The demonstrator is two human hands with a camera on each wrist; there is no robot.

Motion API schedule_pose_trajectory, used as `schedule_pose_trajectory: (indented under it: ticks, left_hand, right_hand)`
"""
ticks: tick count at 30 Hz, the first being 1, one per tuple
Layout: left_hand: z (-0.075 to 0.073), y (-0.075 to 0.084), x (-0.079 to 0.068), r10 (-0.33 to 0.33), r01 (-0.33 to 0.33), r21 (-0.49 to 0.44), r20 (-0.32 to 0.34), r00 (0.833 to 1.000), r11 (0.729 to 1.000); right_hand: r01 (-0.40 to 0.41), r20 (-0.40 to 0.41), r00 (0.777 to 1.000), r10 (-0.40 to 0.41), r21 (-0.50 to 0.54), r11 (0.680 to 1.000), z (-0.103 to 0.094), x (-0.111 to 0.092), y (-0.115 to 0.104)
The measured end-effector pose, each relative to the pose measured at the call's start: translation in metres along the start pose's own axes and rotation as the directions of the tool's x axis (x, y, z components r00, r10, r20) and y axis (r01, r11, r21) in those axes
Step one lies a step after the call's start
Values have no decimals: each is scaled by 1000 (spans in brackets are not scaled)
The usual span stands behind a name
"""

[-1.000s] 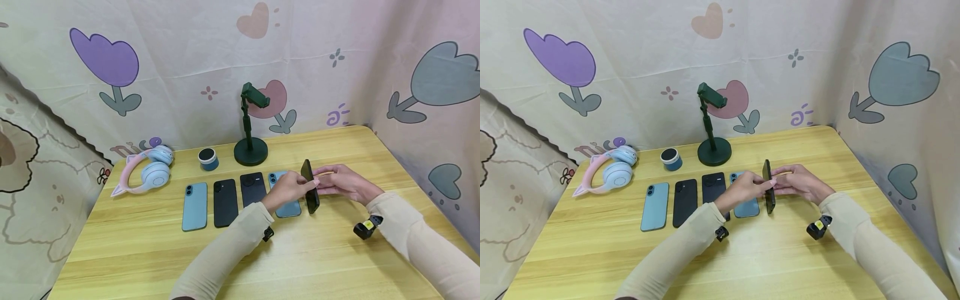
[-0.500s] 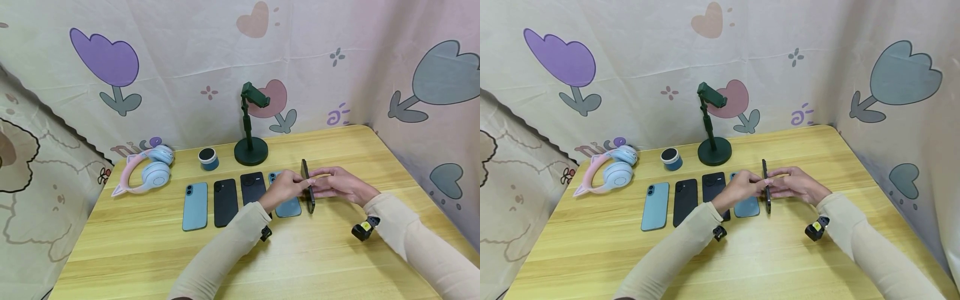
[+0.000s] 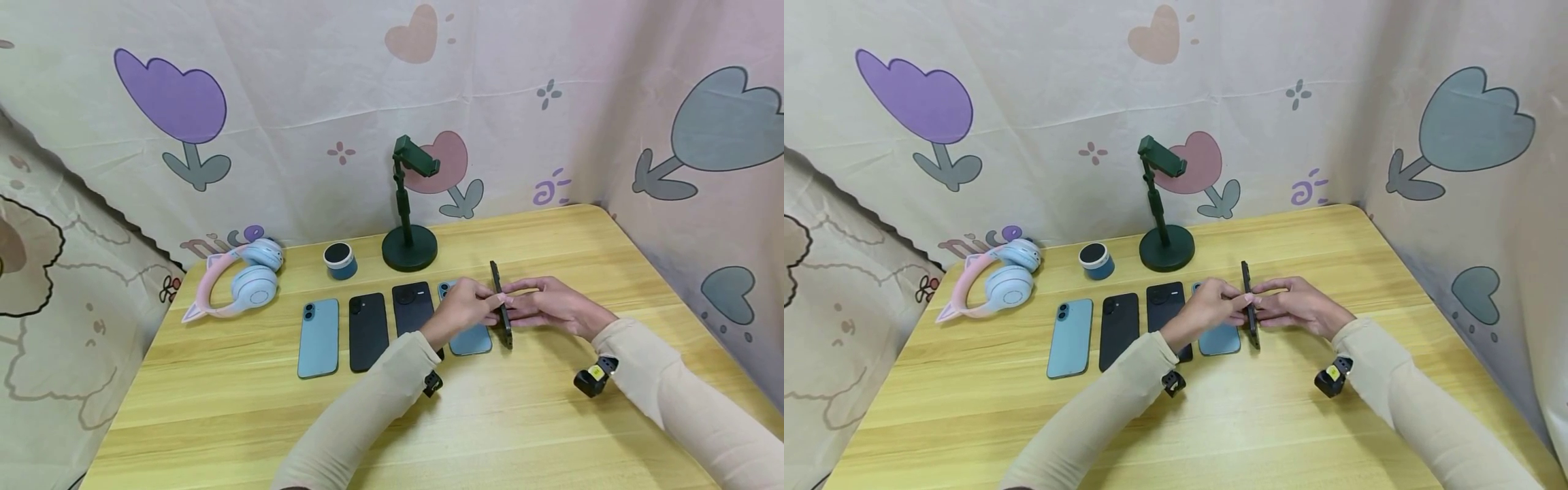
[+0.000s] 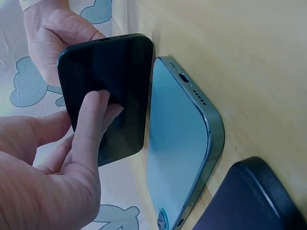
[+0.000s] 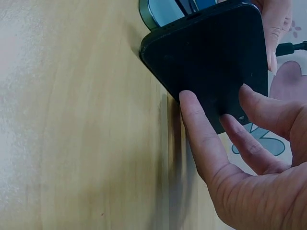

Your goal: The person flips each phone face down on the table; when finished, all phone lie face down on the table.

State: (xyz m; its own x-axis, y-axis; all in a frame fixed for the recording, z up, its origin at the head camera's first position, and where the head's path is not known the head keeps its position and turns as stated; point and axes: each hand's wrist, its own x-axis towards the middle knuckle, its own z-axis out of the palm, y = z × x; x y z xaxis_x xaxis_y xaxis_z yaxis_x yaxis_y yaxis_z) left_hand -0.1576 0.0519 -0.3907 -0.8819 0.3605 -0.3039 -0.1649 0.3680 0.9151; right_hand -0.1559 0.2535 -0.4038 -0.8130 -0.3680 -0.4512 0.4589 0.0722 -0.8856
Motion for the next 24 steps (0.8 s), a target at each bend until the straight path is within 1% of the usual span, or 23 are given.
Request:
schedule_pose_trajectory:
  ticks: [2, 6, 14, 18, 24]
  left_hand:
    - [1, 0, 0, -10, 10, -10, -2, 1000, 1000]
    - [2, 1, 0, -22, 22, -23, -4, 1000, 999]
    - [0, 1, -1, -9, 9, -46, 7, 1000, 999]
    - [-1, 1, -1, 0, 0, -11, -8, 1000, 1000]
    - [1, 2, -3, -12, 16, 83, -44, 999, 996]
  right_hand:
    - [7, 3, 1000, -7, 2, 1000, 0, 0, 0]
    - [7, -16, 1000, -8, -24, 1000, -1, -1, 0]
    - [11, -57, 998, -18, -106, 994, -2, 0, -1]
    - [15, -75, 997, -26, -136, 991, -2, 1, -2]
    - [10, -111, 993, -32, -189, 982, -1, 1, -2]
